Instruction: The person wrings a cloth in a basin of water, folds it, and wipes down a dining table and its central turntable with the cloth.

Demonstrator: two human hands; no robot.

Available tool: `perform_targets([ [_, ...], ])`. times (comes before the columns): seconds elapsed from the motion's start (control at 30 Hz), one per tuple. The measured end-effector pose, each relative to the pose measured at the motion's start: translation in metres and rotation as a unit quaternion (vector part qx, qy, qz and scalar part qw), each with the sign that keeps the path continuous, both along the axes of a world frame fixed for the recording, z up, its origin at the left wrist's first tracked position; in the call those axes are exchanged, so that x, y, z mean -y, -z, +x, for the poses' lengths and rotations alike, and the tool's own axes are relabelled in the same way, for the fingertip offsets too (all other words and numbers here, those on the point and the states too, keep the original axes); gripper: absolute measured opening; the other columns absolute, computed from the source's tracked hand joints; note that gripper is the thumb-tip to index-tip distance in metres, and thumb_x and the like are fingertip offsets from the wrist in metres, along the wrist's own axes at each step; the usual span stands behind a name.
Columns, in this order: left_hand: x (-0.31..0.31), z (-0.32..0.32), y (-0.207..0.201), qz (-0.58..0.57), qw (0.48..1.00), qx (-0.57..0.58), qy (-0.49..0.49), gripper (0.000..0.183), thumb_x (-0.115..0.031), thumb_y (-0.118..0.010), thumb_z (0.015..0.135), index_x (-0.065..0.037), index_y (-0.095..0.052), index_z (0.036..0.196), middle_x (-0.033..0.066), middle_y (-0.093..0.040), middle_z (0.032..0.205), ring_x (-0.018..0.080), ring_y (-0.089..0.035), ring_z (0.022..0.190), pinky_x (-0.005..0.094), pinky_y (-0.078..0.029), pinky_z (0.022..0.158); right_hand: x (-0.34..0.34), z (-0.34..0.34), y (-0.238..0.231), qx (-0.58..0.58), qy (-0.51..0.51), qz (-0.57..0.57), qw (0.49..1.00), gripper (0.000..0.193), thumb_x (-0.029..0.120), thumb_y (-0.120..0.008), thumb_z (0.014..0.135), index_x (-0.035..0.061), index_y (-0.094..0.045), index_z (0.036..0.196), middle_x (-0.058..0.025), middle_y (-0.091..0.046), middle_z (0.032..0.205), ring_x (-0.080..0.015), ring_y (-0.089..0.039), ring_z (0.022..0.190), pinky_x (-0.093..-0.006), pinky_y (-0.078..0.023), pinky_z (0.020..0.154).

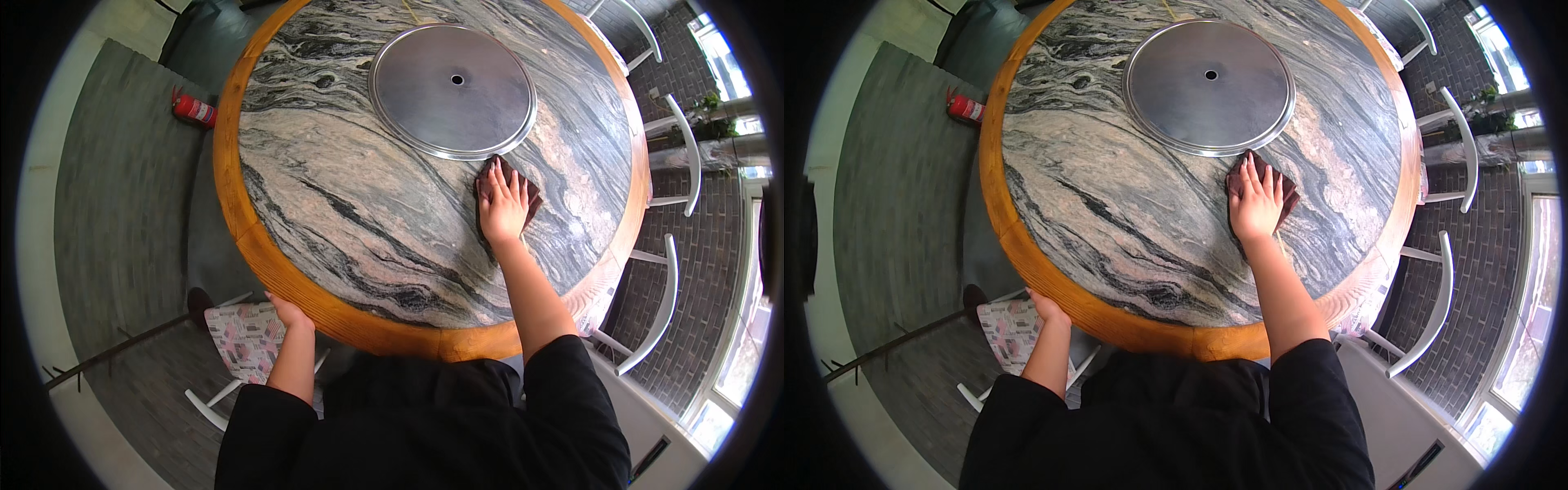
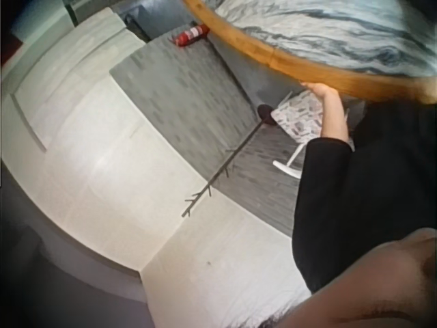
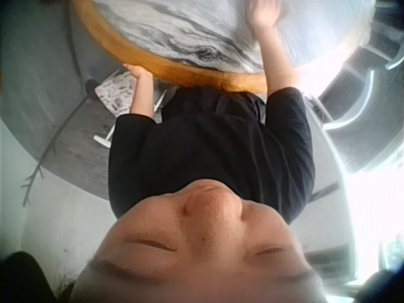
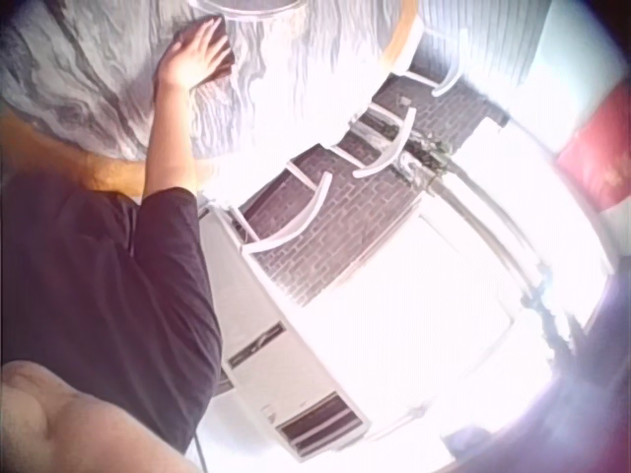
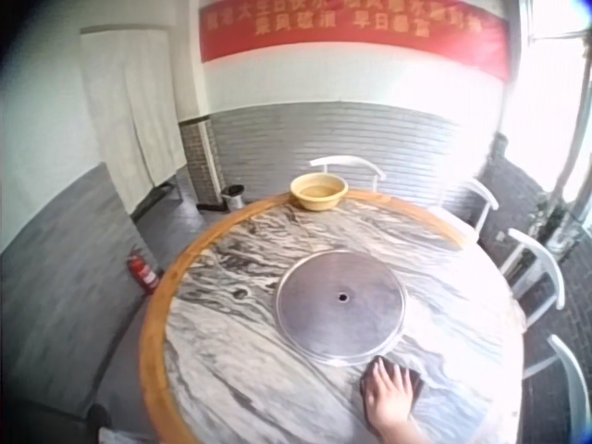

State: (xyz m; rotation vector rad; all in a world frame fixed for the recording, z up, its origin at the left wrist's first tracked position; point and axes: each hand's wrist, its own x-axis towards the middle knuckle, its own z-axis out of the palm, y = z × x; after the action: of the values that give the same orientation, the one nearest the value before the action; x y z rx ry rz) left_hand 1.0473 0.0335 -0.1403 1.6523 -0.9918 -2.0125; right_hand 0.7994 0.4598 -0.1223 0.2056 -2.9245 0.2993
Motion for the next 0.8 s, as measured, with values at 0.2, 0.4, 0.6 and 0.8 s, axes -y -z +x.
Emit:
perform_targets([
  [0.2,-0.007,-0.001,-0.005,-0.027,1.0,-0.015,-0.002,0.079,-0.065,-0.025,0.107,-0.012,-0.025,0.165,0.009,-0.028,0.169,0.0328,-0.034,0.151,0.0464,-0.029,0.123,0.024,-0.018,0.0,0.003,0.039,0.0,0.999,0.064,0.028,-0.062,0.087,0.0138,-0.054,0.15,0.0016,-0.042,0.164,-0.0329,-0.038,0.151,-0.0495,-0.02,0.128],
  [0.4,-0.005,0.0,-0.007,-0.018,1.0,0.008,-0.012,0.078,-0.064,-0.026,0.108,-0.01,-0.026,0.164,0.0091,-0.029,0.169,0.0326,-0.035,0.151,0.0444,-0.029,0.123,0.082,-0.011,-0.008,0.008,-0.003,-0.008,1.0,0.059,0.032,-0.06,0.092,0.0112,-0.057,0.147,-0.0014,-0.04,0.165,-0.0319,-0.037,0.151,-0.0485,-0.017,0.129],
  [0.6,-0.014,-0.006,-0.011,-0.023,0.999,0.027,-0.009,0.077,-0.064,-0.026,0.108,-0.011,-0.025,0.165,0.0092,-0.028,0.17,0.0318,-0.033,0.152,0.0441,-0.027,0.124,0.147,-0.006,-0.014,0.051,-0.036,-0.048,0.997,0.062,0.035,-0.06,0.092,0.0125,-0.054,0.15,0.0002,-0.038,0.166,-0.0282,-0.031,0.154,-0.0484,-0.016,0.128],
  [0.8,-0.007,-0.001,-0.005,-0.014,1.0,-0.024,0.007,0.078,-0.064,-0.025,0.108,-0.01,-0.029,0.163,0.0079,-0.031,0.169,0.031,-0.034,0.151,0.0437,-0.027,0.124,0.14,0.001,-0.014,0.006,-0.108,-0.084,0.991,0.055,0.032,-0.064,0.091,0.0149,-0.06,0.144,0.0022,-0.049,0.159,-0.0258,-0.039,0.15,-0.0487,-0.02,0.127],
])
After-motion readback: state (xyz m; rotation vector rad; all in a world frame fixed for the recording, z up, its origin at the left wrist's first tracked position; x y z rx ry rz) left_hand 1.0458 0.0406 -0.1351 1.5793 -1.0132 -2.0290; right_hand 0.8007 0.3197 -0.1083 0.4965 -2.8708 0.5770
